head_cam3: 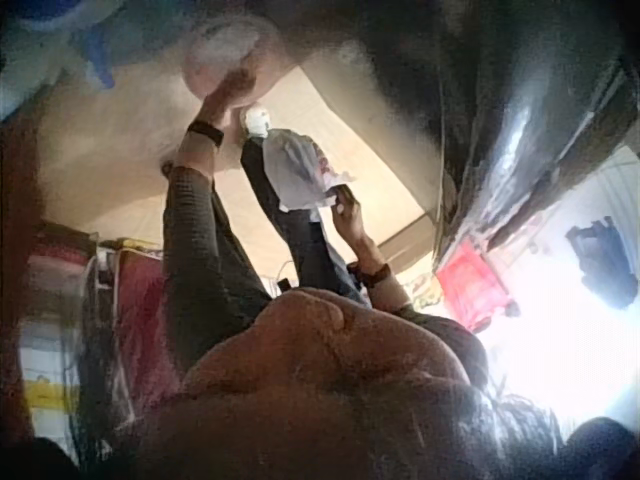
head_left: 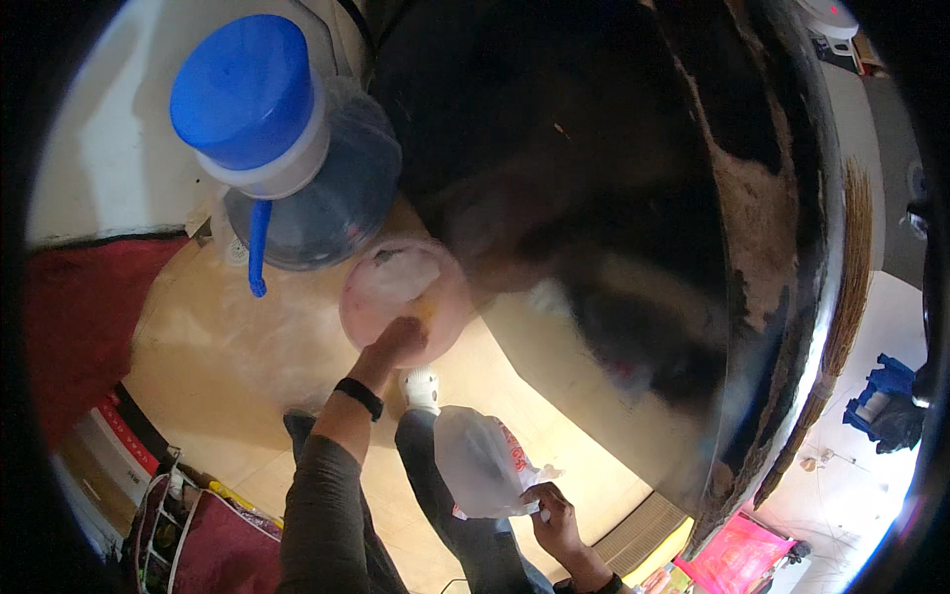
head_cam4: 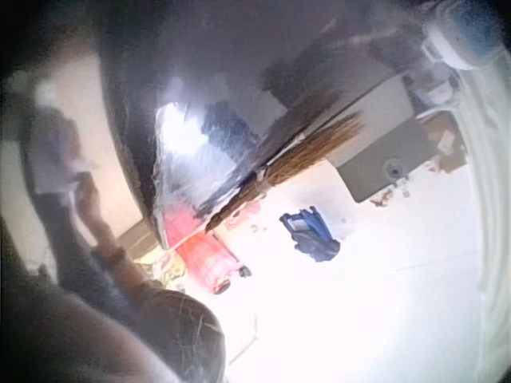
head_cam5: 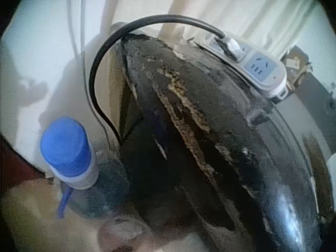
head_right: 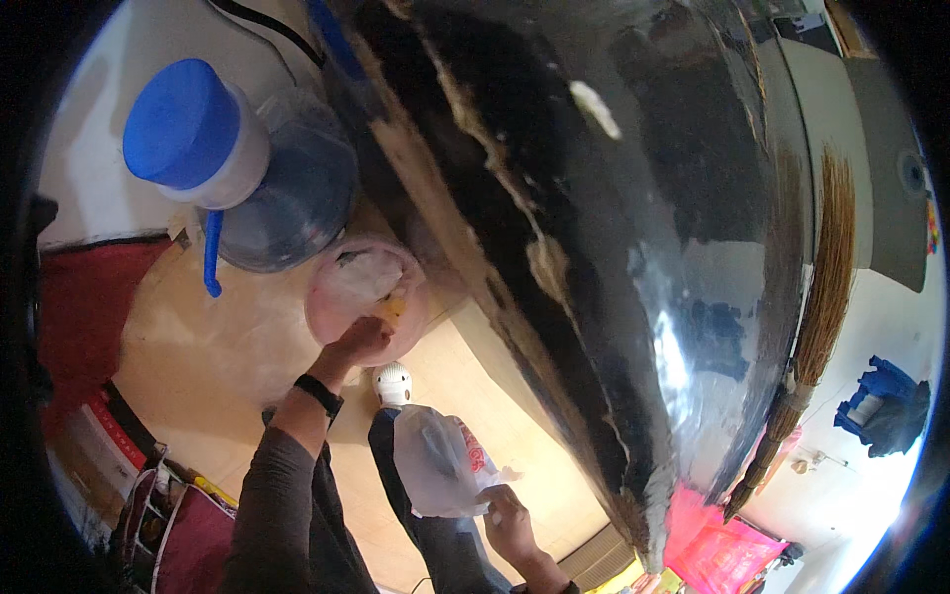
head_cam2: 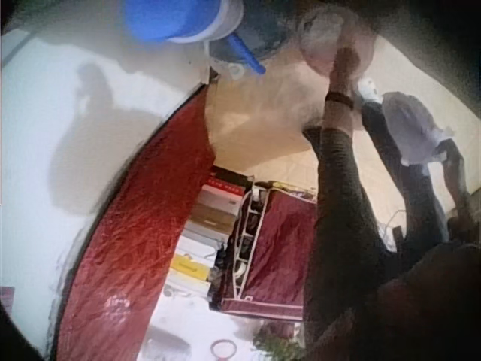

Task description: The person sweeps a play mat with a broom, then moves to a cluttered table to pick up various items including a plastic bag, a small box, and a phone, placing them into a plastic bag. The person then walks to a corner and empties the contents into a pink bucket.

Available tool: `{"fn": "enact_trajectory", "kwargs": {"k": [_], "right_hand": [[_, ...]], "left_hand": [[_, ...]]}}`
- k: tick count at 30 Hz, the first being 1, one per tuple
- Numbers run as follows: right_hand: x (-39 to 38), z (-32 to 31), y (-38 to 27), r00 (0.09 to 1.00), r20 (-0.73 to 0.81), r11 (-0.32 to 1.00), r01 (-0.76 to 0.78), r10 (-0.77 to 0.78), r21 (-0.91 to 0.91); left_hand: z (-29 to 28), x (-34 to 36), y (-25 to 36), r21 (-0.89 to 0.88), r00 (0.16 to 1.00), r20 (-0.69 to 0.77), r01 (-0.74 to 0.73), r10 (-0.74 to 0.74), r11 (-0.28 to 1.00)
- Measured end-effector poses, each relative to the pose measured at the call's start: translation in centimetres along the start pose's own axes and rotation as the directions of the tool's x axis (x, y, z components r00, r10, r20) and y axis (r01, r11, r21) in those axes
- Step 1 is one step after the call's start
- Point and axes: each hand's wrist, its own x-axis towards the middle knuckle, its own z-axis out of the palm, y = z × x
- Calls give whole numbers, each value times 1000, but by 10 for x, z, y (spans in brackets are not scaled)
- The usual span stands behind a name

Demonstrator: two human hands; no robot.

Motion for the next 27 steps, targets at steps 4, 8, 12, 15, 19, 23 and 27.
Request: {"fn": "enact_trajectory", "kwargs": {"k": [4,8,12,15,19,23,27], "right_hand": [[0,0,-13,1000,19,999,25,-24,-36],[1,3,-25,998,-1,997,68,-69,-41],[1,5,-36,1000,-26,1000,12,-12,0],[3,8,-41,998,-61,999,-32,33,16],[4,13,-38,987,-93,986,-124,135,115],[18,26,-21,983,-166,992,60,-78,-109],[57,45,-2,978,-187,995,-87,96,53]], "left_hand": [[-55,-16,1,-886,929,-309,-204,-203,417],[-96,-48,7,-616,862,-504,-314,-55,722],[-97,-75,24,514,926,-332,18,180,857],[-92,-75,30,563,962,-260,217,-79,798],[-90,-85,29,579,970,-190,234,-150,781],[-85,-121,32,455,942,-291,-17,166,890],[-90,-155,33,369,971,-225,6,83,929]]}}
